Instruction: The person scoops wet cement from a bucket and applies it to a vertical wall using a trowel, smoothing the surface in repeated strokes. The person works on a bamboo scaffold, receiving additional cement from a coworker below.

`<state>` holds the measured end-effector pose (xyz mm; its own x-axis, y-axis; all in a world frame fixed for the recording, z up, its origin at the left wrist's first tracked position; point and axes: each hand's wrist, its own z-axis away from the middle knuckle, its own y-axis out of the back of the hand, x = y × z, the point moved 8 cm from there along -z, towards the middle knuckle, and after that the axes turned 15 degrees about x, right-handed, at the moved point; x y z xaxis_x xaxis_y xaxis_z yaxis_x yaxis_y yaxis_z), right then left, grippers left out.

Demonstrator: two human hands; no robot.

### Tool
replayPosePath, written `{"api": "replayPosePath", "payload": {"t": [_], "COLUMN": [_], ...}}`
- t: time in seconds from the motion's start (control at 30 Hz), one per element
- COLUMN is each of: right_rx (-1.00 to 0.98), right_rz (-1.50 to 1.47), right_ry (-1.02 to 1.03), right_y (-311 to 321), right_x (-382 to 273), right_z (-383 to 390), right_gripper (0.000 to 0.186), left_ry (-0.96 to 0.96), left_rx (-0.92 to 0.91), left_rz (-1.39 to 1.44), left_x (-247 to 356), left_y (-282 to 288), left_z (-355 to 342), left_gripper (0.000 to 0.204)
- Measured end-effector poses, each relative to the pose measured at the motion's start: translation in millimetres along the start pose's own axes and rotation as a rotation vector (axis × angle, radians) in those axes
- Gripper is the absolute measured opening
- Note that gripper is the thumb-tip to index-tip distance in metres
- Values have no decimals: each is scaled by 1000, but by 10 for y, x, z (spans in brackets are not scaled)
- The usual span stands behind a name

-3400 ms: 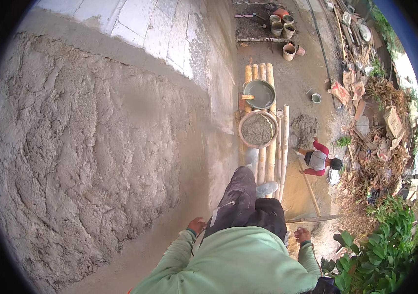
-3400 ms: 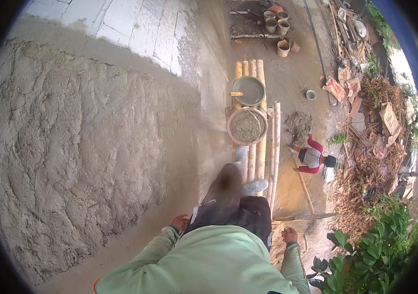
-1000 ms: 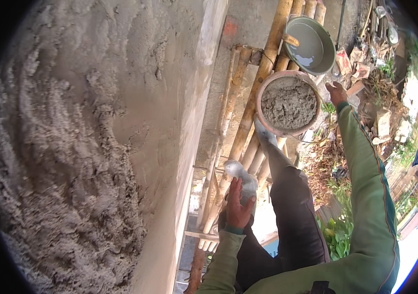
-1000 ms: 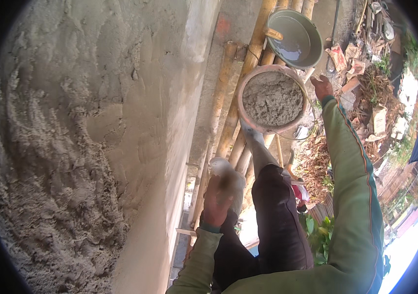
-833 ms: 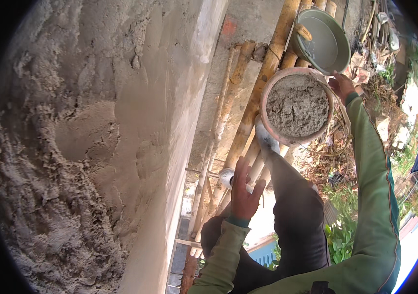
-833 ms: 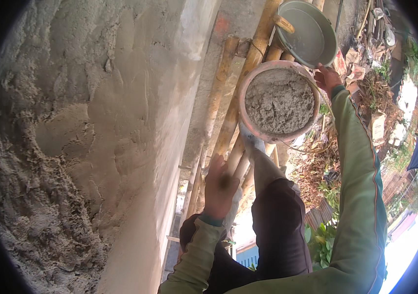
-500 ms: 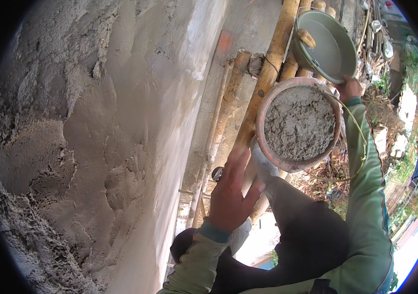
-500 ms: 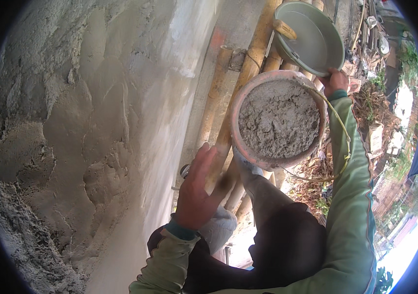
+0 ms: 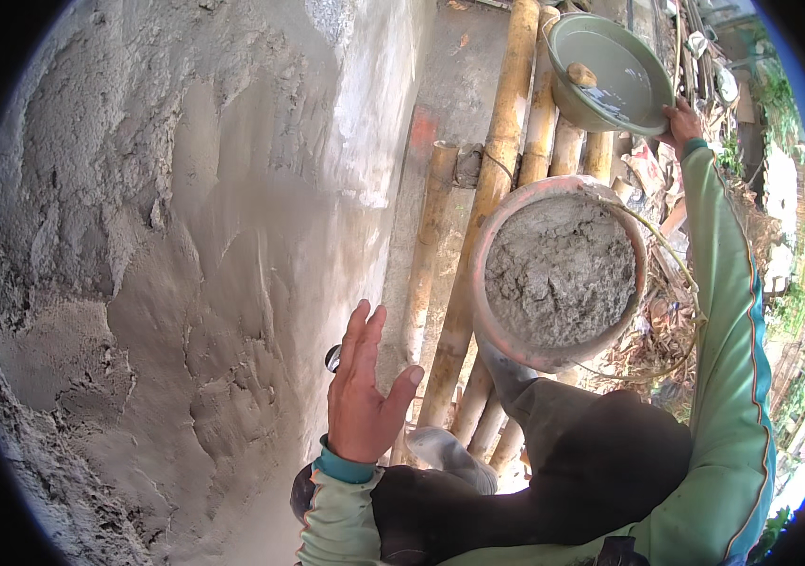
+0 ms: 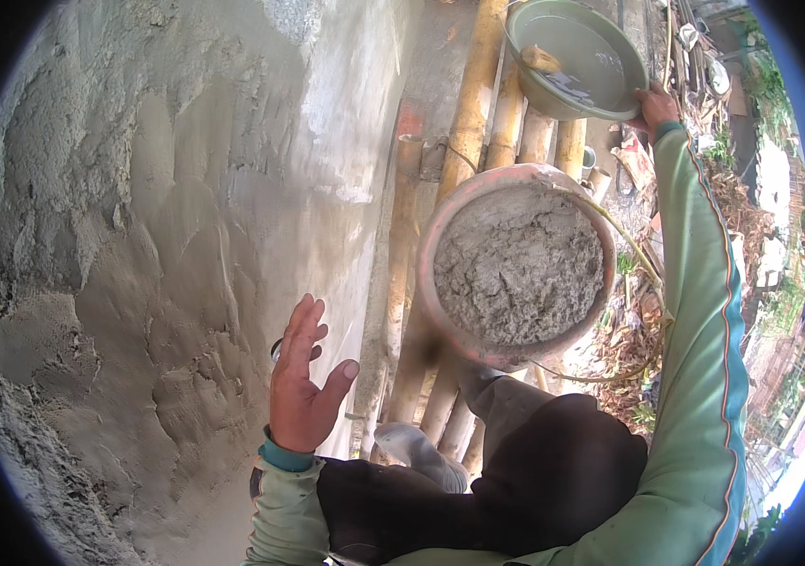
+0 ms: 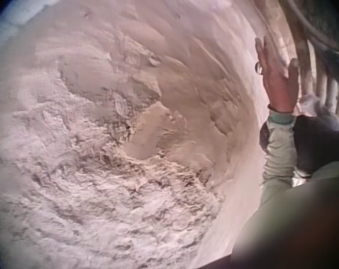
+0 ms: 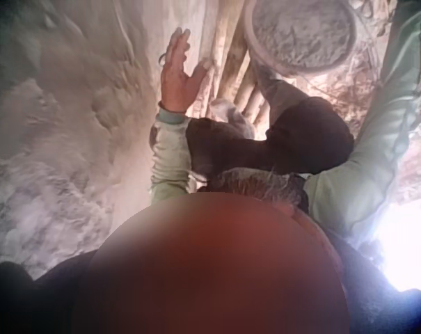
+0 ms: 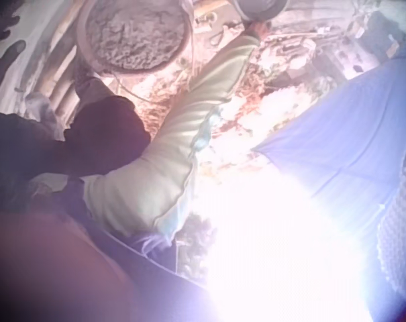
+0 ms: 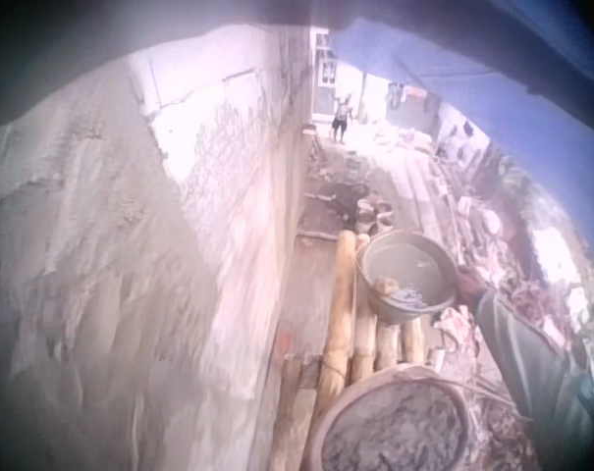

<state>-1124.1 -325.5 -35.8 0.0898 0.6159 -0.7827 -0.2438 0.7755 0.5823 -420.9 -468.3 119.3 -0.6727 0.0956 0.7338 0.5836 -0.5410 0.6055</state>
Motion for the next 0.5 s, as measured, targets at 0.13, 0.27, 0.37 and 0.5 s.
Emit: {"api": "replayPosePath", "payload": {"t": [0.13,0.27,0.37,0.5], "right_rx": [140,-331,-590,-498], "right_rz": [-232,57,188,73], "right_ry": [-158,-310,-234,-172], "right_y": [164,124,226,353], "right_x": [256,684,688,565], "right_z": [460,1597,2188,2391], "right_gripper": [48,63,79,86], "left_ry": [-32,297,465,612], "left_rx": [-65,-183,-217,-278], "left_rz": [128,531,722,932], "left_x": [-85,-279,-321,-276], "left_y": [-283,-860,-1221,-1509], "left_z": [22,70,26,-125], "left_gripper": [83,89,87,80]}}
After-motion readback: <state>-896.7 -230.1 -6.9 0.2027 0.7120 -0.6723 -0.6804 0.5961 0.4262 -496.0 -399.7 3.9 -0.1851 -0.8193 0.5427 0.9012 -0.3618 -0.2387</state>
